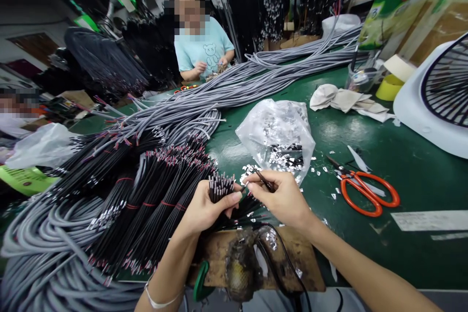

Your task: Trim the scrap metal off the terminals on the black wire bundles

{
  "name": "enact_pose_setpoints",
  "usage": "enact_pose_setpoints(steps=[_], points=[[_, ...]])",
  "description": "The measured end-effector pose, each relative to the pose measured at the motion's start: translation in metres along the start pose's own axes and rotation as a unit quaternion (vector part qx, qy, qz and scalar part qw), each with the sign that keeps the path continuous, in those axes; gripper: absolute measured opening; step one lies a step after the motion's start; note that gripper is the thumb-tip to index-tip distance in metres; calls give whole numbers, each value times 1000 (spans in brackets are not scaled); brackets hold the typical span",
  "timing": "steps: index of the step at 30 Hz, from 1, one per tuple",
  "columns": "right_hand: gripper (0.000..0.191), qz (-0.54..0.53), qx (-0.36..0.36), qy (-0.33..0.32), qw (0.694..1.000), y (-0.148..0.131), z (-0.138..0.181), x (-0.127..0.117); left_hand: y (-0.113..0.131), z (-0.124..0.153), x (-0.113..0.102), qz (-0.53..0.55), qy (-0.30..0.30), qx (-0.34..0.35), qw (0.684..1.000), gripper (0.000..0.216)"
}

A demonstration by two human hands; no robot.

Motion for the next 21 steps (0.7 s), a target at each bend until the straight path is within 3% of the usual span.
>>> enact_pose_setpoints(steps=[6, 10, 13, 15, 18, 21], points=[[15, 70, -180, -25, 981, -29, 8, 9, -4, -1, 12, 65, -80, -54, 993, 23], [22, 157, -269, 76, 947, -41, 13, -9, -11, -1, 24, 8, -137, -91, 986, 20], [15, 225, -234, 140, 935, -33, 7, -25, -13, -8, 11, -56, -73, -66, 994, 20], [14, 249, -195, 139, 939, -22, 1, -28, -11, -11, -1, -112, -15, -38, 993, 21], [19, 227, -165, 88, 956, -8, -3, -18, -8, -13, -12, -202, 21, -12, 979, 18], [27, 197, -143, 7, 970, 1, 0, 1, -8, -13, -12, -252, -8, 4, 968, 17]])
Point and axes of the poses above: each hand's wrist, its own z-axis away from the middle knuckle, its own x-axis out of the palm, y = z × x, the point moved 8 cm from there along -z, towards the middle knuckle, and after that the axes turned 4 degrees about -z, right-handed, at the moved point
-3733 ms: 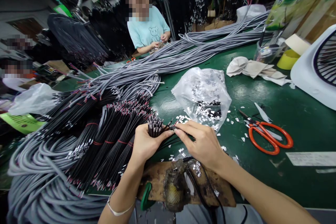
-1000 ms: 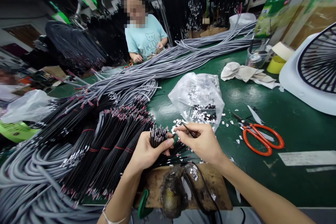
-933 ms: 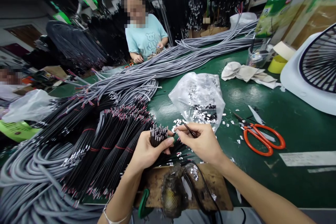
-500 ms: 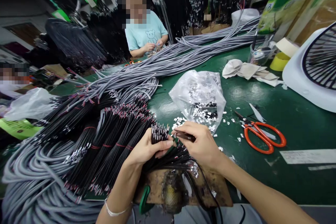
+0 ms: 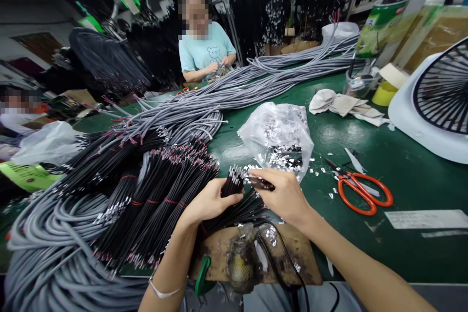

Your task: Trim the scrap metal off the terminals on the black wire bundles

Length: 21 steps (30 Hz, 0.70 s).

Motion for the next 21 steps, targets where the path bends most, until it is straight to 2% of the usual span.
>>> enact_pose_setpoints(steps=[3, 7, 11, 17, 21], points=[[32, -5, 27, -34, 999, -1, 2, 7, -3, 0, -2, -20, 0, 8, 1000, 20], [29, -21, 63, 18, 998, 2, -2, -7, -12, -3, -7, -13, 34, -6, 999, 24], [23, -43, 97, 26, 994, 7, -5, -10, -14, -4, -9, 9, 40, -8, 999, 25], [23, -70, 130, 27, 989, 11, -3, -7, -8, -4, -8, 11, 33, -1, 999, 24], [21, -47, 119, 4, 992, 6, -4, -3, 2, -4, -2, 3, 27, 19, 999, 24]])
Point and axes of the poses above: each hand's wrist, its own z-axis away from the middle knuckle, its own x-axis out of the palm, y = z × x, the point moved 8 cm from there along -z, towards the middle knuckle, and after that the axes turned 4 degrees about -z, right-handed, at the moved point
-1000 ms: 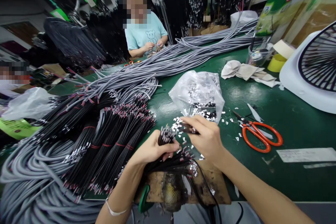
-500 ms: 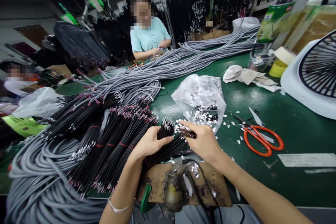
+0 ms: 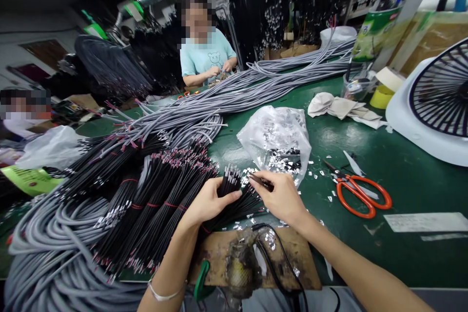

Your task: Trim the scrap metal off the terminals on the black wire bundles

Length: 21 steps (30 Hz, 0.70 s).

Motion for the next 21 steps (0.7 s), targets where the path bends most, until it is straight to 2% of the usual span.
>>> enact_pose_setpoints(steps=[3, 6, 10, 13, 16, 21], points=[[22, -21, -7, 2, 1000, -2, 0, 1, 4, 2, 4, 9, 10, 10, 1000, 24], [23, -31, -5, -1, 1000, 1, -1, 3, 1, 5, 0, 55, 48, -16, 997, 28], [15, 48, -20, -49, 997, 4, 0, 12, -3, 11, -6, 132, 87, -51, 986, 31], [20, 114, -46, -12, 992, -4, 2, 6, -1, 12, -6, 139, 88, -49, 985, 28], [33, 124, -70, 42, 989, -16, 6, -6, -2, 13, -9, 120, 111, -48, 985, 28], [29, 76, -88, 35, 993, -25, 13, -8, 3, 15, -14, 65, 143, -38, 987, 27]])
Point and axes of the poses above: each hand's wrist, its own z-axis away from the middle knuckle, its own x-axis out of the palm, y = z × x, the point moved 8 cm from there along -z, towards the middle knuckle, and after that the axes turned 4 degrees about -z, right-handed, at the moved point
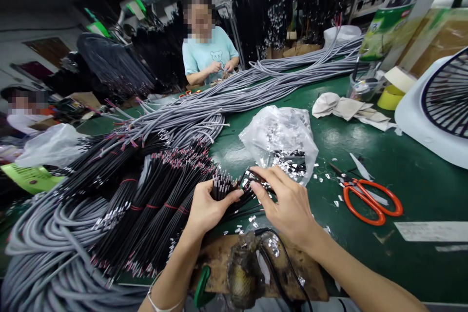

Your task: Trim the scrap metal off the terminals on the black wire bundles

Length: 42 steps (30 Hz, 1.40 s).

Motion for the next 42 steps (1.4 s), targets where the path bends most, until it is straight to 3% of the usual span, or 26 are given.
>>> enact_pose_setpoints(steps=[10, 20, 25, 29, 33, 42], points=[[21, -101, -15, -35, 994, -5, -1, 5, 6, 3, -3, -9, 15, 2, 1000, 25], [21, -98, -9, -34, 995, -4, -1, 4, 6, 4, -4, -5, 19, 2, 1000, 24], [19, -111, -8, -37, 993, -5, -3, 3, 1, 7, 7, 134, -71, -49, 987, 21], [17, -139, 29, -19, 990, 3, -4, 1, 6, 10, 11, 178, -119, -55, 975, 21], [18, -183, 77, -17, 980, 13, -3, 4, 10, 11, 15, 142, -139, -38, 979, 20], [14, -189, 61, -5, 980, 5, -4, 3, 7, 9, 22, 179, -155, -42, 971, 20]])
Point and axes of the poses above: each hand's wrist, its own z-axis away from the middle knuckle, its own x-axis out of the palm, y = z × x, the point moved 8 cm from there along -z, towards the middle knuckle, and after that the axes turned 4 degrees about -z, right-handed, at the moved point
